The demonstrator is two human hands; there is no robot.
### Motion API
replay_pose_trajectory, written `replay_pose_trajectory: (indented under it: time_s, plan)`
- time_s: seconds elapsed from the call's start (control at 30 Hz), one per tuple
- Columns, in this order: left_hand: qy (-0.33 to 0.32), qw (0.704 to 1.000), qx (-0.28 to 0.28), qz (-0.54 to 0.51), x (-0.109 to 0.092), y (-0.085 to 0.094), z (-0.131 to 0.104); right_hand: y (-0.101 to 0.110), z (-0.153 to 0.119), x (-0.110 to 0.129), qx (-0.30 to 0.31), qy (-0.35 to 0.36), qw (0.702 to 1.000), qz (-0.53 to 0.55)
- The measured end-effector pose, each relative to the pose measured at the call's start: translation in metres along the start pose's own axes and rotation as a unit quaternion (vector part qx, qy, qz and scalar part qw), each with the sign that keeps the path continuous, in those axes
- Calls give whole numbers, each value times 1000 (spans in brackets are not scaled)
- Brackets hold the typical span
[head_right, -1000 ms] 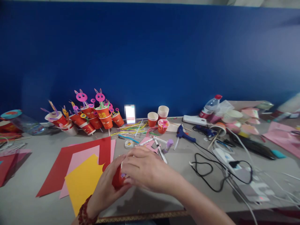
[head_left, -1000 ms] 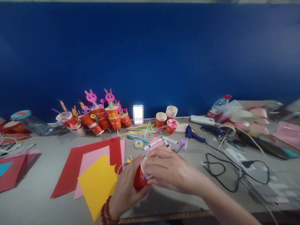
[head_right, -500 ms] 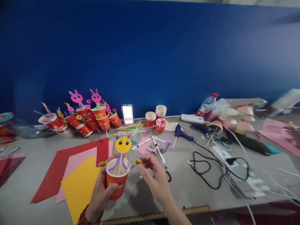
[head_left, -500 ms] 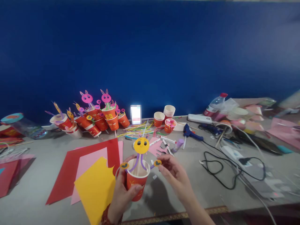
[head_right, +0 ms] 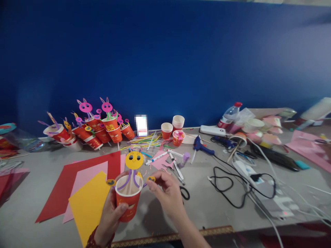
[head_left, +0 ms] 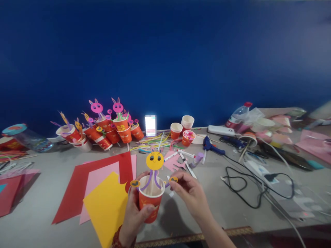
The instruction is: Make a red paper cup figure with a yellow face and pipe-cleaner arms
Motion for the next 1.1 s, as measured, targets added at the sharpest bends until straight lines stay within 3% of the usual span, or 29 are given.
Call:
replay_pose_trajectory:
  time_s: [0.5, 0.8, 1.1]
  plan:
    - [61, 992, -45, -105, 18, 6, -5, 1, -3, 4, -40, 32, 993, -105]
    - [70, 986, -60, -142, 18, 6, -5, -6, -1, -3, -45, 21, 998, -37]
    - [74, 987, -68, -126, 18, 8, -7, -8, -1, -12, -32, 5, 998, -55]
Point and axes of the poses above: each hand's wrist, its own z-axis towards the middle knuckle, its own y-axis out of the back of the hand, x = y × z, the point moved 10 cm from there along z, towards the middle knuckle, and after that the axes turned 9 degrees about x, right-handed, at the moved point
